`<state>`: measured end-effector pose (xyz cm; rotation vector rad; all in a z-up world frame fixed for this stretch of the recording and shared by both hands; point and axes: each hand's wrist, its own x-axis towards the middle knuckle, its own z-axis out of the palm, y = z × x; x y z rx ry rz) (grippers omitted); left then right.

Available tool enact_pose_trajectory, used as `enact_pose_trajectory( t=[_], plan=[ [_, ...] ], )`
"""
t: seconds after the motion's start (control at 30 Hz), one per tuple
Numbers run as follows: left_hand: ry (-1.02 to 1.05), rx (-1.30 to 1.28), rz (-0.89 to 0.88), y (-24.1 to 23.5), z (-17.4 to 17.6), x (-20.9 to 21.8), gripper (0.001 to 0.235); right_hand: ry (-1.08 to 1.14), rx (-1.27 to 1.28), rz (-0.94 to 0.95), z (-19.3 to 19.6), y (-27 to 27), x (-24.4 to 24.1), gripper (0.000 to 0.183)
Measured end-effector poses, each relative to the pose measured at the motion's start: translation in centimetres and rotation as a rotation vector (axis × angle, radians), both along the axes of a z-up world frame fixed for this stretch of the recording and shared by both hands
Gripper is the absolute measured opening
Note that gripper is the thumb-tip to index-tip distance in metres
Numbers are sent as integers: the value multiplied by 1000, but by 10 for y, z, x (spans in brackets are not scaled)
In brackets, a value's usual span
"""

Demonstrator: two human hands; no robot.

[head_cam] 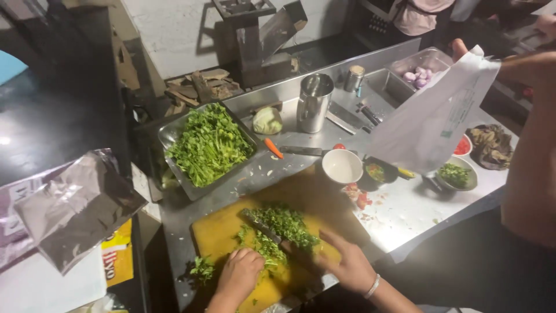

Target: The person takes fresh coriander from a metal tray, places it on a yellow cutting board, and chops it with a knife, repeatedly gathering the pile and cutting it finer. They occasionally reach back into the tray for more herbs while a coworker works at the same counter.

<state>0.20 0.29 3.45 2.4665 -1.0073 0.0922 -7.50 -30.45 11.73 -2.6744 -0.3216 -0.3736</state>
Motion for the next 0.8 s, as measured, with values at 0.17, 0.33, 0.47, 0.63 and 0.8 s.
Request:
enact_pose_trajectory(
  t=[0.17, 0.33, 0.47, 0.63, 0.8],
  plan=[
    [-51, 42, -42, 1, -8, -3, 16, 490, 531, 411, -18, 15, -13, 46],
    [-16, 228, -62, 11, 24, -12, 16, 523, 670, 766, -48, 63, -37, 38],
    [28, 26, -19, -6, 29, -14, 21, 595, 673, 505, -36, -23, -44, 44],
    [16, -16, 60, -4, 7, -16, 19, 660, 640, 300, 114, -141, 123, 52],
    [25, -28, 158, -5, -30, -11, 16, 744, 576, 180, 269, -91, 244, 61]
  ],
)
